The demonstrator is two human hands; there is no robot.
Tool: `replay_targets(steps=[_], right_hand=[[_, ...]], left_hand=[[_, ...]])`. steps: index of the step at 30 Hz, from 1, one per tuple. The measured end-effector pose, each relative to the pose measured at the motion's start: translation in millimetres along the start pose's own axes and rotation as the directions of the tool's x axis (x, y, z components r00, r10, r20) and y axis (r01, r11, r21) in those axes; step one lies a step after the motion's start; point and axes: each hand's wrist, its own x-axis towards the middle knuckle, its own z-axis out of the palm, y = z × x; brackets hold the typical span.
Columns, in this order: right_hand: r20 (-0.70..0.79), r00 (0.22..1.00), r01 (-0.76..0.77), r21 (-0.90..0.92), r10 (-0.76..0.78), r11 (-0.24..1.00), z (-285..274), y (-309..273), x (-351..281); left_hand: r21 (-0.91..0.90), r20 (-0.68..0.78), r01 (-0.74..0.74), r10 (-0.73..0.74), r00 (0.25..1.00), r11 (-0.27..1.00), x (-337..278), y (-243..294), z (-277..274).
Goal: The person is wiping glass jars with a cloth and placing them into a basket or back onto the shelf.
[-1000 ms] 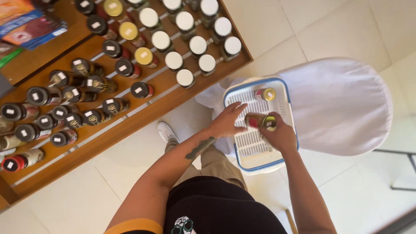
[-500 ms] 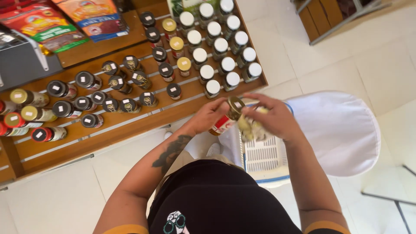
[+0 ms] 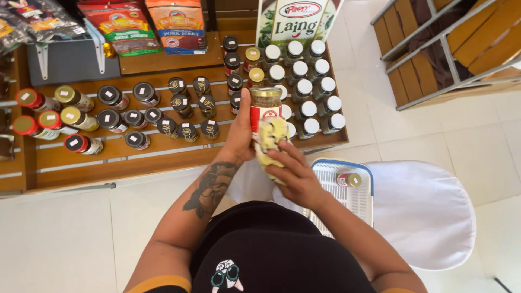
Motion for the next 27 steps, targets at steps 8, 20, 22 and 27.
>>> replay_targets(steps=[8, 20, 22, 27], right_hand=[[-0.152, 0.863, -0.366, 0.47, 0.482, 0.803, -65.3, -12.5, 65.1], [0.19, 0.689, -0.602, 0.688, 0.7, 0.406, -33.0, 36.1, 76.6], [0.214, 0.7, -0.546, 0.775, 0.681, 0.318, -19.5, 29.2, 63.0], [0.127, 0.756, -0.423, 0.844, 0.642, 0.331, -5.7, 19.5, 60.0]], left_hand=[[0.389, 0.354, -0.264, 0.122, 0.927, 0.883, -10.3, 10.2, -14.8], [0.381, 0.37, -0.404, 0.264, 0.891, 0.832, -23.2, 8.4, -1.2], [0.233, 0.267, -0.365, 0.301, 0.915, 0.901, -24.1, 8.7, 5.4], [0.333, 0.279, -0.346, 0.258, 0.925, 0.877, -30.6, 21.0, 31.0]])
